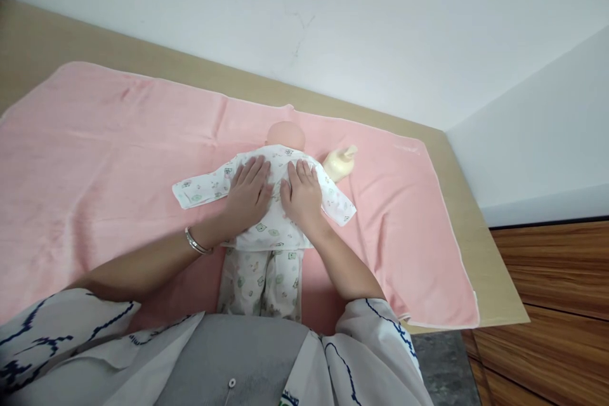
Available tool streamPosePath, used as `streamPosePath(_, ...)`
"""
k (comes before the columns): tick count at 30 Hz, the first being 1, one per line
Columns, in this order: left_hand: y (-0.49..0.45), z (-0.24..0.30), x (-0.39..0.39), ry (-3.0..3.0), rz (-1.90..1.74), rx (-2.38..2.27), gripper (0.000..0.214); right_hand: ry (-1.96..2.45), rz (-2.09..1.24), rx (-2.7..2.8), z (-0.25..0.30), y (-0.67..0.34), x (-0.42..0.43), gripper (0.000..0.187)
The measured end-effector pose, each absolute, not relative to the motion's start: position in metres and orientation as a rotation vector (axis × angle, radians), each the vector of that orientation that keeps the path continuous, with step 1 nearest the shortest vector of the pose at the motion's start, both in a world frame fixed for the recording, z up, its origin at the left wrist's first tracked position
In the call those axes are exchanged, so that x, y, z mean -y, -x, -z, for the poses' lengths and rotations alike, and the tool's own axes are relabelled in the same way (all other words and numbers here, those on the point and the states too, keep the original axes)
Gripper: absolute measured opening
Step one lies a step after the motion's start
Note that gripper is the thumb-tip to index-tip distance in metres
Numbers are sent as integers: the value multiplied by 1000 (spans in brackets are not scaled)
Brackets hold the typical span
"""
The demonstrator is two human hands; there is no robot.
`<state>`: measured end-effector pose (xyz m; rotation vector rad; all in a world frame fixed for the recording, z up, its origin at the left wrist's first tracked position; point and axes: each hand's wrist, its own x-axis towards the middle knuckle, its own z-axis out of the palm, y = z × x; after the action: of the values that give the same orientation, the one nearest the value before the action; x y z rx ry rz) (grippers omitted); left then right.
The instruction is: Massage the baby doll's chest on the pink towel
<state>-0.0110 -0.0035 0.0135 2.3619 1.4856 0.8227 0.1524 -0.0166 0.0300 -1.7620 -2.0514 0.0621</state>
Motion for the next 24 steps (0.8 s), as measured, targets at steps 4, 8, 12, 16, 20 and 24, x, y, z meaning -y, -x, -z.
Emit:
streamPosePath(4,11,-13,4,-2358,-826,-1491,58,1764,-63,2044,-30,-154,16,54)
streamPosePath(8,11,-17,5,-2374,-802,-1486,58,1784,-76,2043,-34,-153,16,54)
streamPosePath(12,11,-23,9,-2415,-724,-1495,57,1844,-44,2115,-43,-138,33,54)
streamPosePath(16,11,-26,15,-2491,-712,-1403,55,1823,-23,2225,-50,-128,50,54)
streamPosePath(20,9,-30,28,-2559,-721,-1362,51,1792,-150,2181,-52,-145,33,51)
streamPosePath(24,7,-35,41,-2637,-673,-1348,50,1856,-218,2100,-51,-161,13,54)
